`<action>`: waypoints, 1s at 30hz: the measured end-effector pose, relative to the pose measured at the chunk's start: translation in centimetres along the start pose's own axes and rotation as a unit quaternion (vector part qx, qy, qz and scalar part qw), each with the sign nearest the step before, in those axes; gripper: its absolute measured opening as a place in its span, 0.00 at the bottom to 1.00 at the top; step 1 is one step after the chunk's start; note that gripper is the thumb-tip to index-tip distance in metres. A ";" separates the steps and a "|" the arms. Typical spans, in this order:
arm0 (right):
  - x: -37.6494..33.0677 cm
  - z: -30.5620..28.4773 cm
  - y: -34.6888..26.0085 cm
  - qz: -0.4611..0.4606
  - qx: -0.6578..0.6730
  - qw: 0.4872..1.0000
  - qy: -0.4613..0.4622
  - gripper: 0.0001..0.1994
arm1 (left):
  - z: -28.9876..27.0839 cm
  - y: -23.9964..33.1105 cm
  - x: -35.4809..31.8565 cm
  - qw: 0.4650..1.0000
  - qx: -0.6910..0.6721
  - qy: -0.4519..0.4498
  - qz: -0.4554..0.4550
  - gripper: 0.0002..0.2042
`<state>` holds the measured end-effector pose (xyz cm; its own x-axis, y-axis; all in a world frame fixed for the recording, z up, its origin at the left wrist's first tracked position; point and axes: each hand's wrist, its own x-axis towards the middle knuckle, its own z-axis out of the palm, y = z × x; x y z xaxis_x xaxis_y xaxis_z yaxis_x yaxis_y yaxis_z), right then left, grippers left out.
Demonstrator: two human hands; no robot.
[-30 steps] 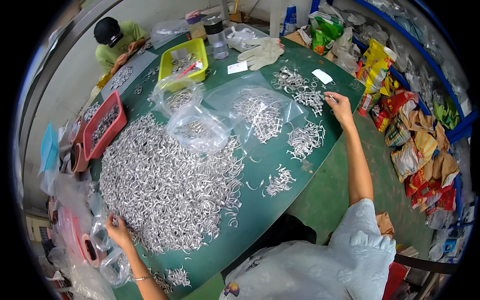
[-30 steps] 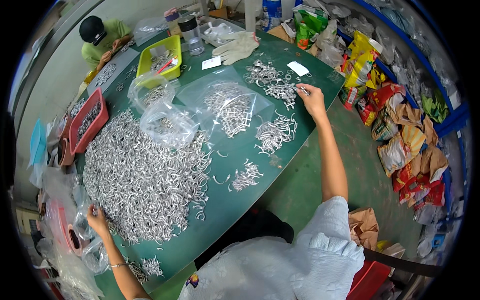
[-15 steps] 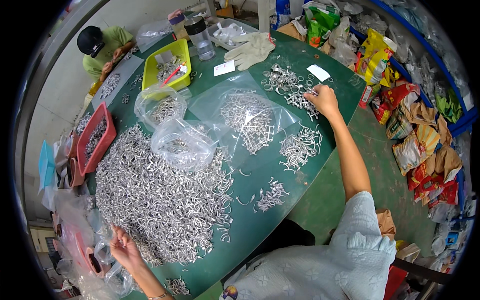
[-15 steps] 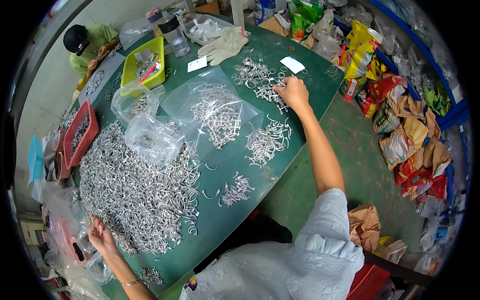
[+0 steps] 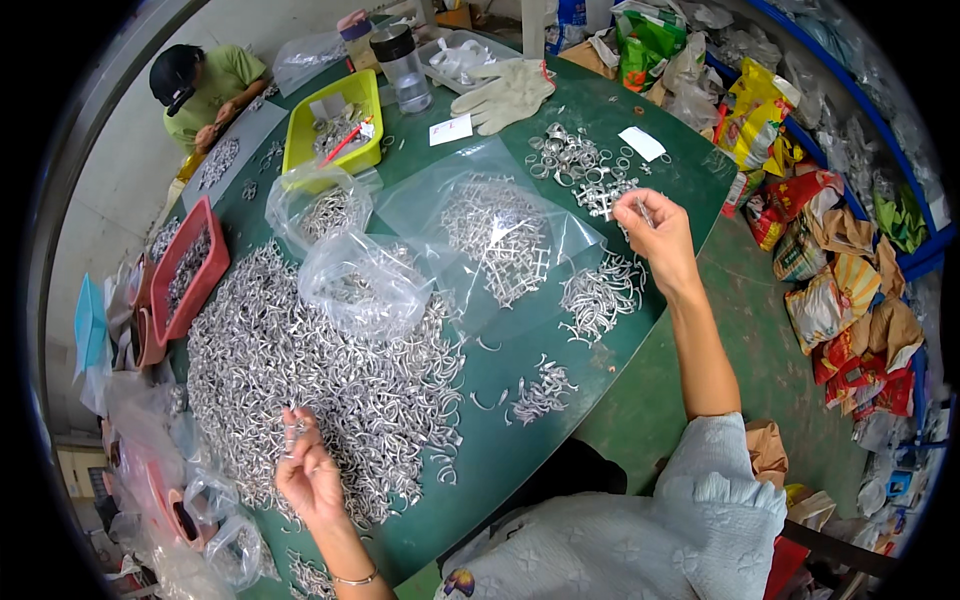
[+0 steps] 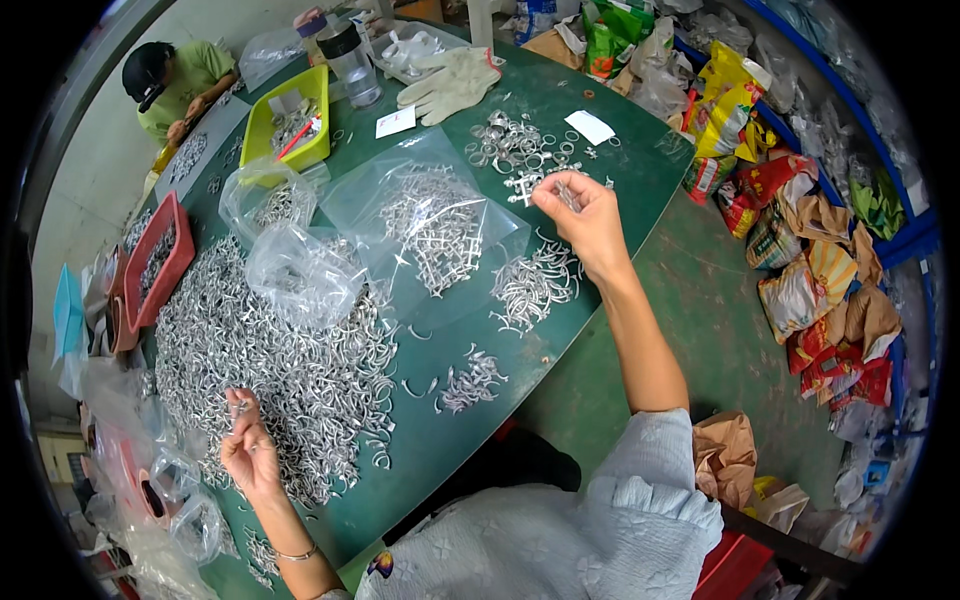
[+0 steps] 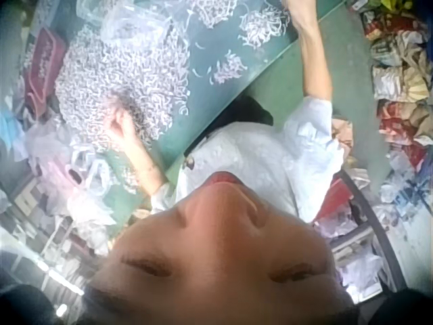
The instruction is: The person sorts through a large pile of small silver-colored metal parts on a green work table by hand, picking up individual pieces and placing them into clear plastic bags or separate small containers.
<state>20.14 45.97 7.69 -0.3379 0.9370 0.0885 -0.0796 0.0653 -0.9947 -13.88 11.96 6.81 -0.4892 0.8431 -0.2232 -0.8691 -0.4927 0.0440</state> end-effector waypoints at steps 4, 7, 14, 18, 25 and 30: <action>-2.7 1.4 -0.8 0.004 0.048 0.999 -0.019 0.06 | -0.4 -3.6 0.6 0.992 0.112 -0.011 -0.057 0.21; -4.6 2.0 -0.9 0.009 0.089 0.995 -0.040 0.06 | 1.7 -8.6 1.1 0.975 0.187 -0.007 -0.122 0.16; -8.1 2.8 -1.6 -0.021 0.046 0.995 -0.086 0.05 | 5.8 -18.7 2.5 0.870 0.387 -0.052 -0.301 0.08; -9.5 3.7 -1.1 0.003 0.061 0.992 -0.113 0.04 | 5.2 -21.7 3.3 0.875 0.390 -0.042 -0.284 0.12; -9.1 4.0 -0.1 -0.024 -0.013 0.993 -0.113 0.04 | 4.6 -23.2 4.1 0.841 0.474 0.008 -0.260 0.07; -2.4 -0.8 1.9 -0.169 -0.291 0.927 0.166 0.05 | 4.4 -22.6 4.3 0.868 0.423 0.033 -0.258 0.06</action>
<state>21.57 44.09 5.55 -0.0717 0.8770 0.4750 0.4242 0.4578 -0.7813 3.32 27.67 9.14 -0.0375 0.8768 -0.4794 -0.7271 0.3051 0.6150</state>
